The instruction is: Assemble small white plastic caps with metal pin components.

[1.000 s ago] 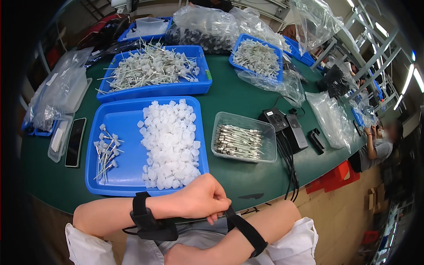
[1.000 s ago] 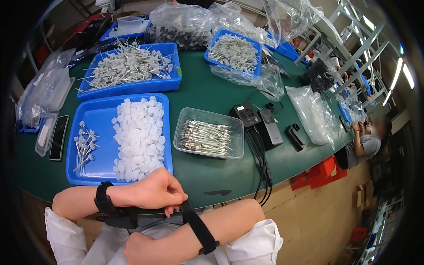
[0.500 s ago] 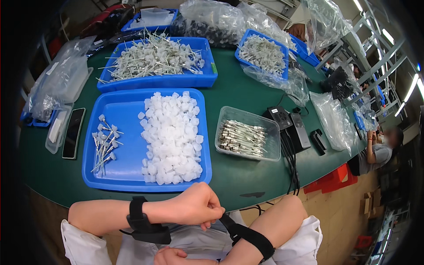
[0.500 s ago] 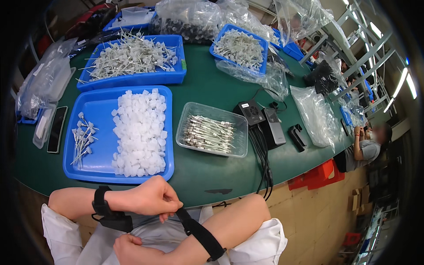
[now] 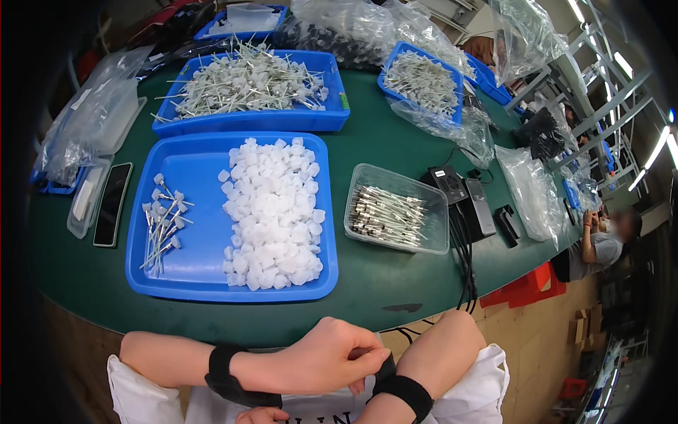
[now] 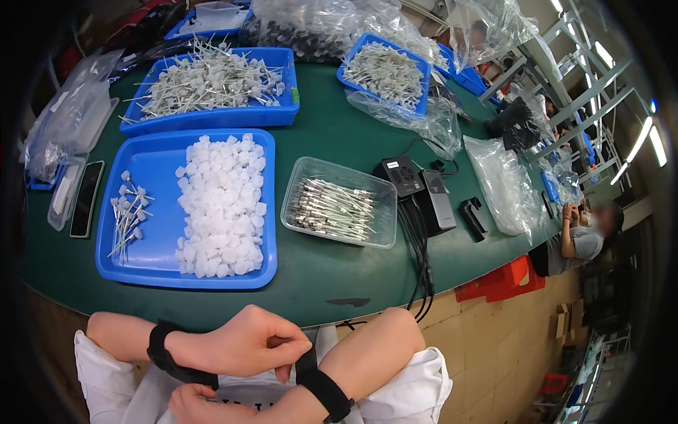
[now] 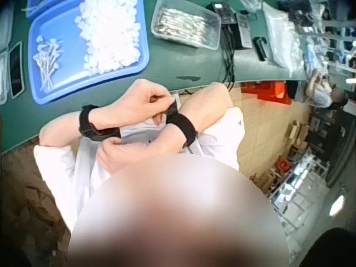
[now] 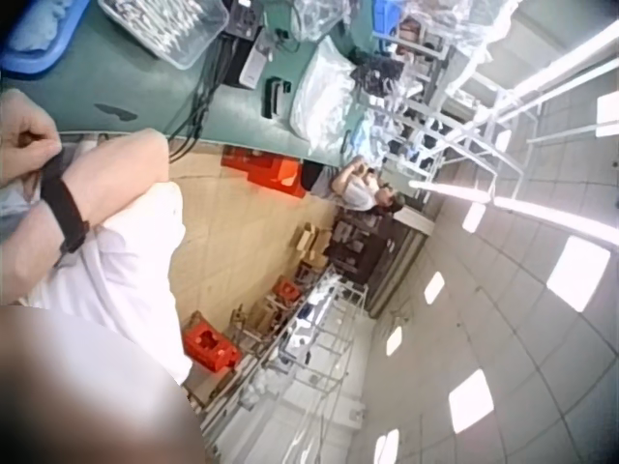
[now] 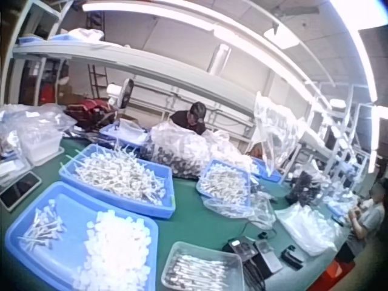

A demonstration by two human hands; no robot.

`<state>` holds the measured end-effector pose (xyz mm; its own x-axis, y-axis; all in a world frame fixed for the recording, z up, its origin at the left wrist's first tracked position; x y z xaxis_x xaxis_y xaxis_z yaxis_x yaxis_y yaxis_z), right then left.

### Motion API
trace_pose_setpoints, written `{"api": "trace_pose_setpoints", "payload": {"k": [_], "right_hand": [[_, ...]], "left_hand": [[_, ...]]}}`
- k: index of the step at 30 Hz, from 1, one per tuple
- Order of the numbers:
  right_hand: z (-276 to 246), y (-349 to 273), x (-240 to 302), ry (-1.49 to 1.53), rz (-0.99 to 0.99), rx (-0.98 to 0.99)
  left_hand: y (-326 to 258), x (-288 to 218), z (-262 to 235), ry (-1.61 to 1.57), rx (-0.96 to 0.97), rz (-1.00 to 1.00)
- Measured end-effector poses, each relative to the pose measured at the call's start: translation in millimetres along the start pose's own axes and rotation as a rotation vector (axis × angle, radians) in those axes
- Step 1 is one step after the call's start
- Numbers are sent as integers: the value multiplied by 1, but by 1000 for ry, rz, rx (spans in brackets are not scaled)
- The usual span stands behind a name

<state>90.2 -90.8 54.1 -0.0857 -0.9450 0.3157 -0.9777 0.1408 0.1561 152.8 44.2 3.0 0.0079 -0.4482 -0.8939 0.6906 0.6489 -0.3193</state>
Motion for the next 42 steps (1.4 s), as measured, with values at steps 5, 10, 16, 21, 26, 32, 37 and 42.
{"api": "trace_pose_setpoints", "payload": {"k": [5,10,16,21,26,32,37,42], "right_hand": [[-6,10,2,-96,-16,-14],[-9,8,10,-196,-39,-35],[-21,5,14,-292,-75,-55],[-37,-8,12,-377,-103,-61],[-38,1,14,-448,-129,-56],[-41,7,15,-533,-170,-56],[-48,13,11,-615,-198,-62],[-55,8,13,-746,-285,-191]], "left_hand": [[-12,-9,9,-4,37,79],[-4,-16,-11,361,-241,370],[0,-3,-26,365,-328,297],[3,23,-51,388,-413,100],[-16,-38,-23,462,-409,530],[-13,-28,-11,251,-215,348],[-25,-44,-10,42,-209,406],[-7,9,10,-329,55,-71]]}}
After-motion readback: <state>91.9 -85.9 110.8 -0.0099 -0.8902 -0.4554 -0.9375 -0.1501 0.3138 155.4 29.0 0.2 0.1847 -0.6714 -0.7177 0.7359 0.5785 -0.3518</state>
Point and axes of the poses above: each hand's wrist, its own y-axis towards the middle knuckle, its own z-axis out of the palm, x = y × z, the point moved 9 cm from there along y, towards the middle knuckle, and after that the axes turned 5 degrees about -y, right-handed, at the moved point
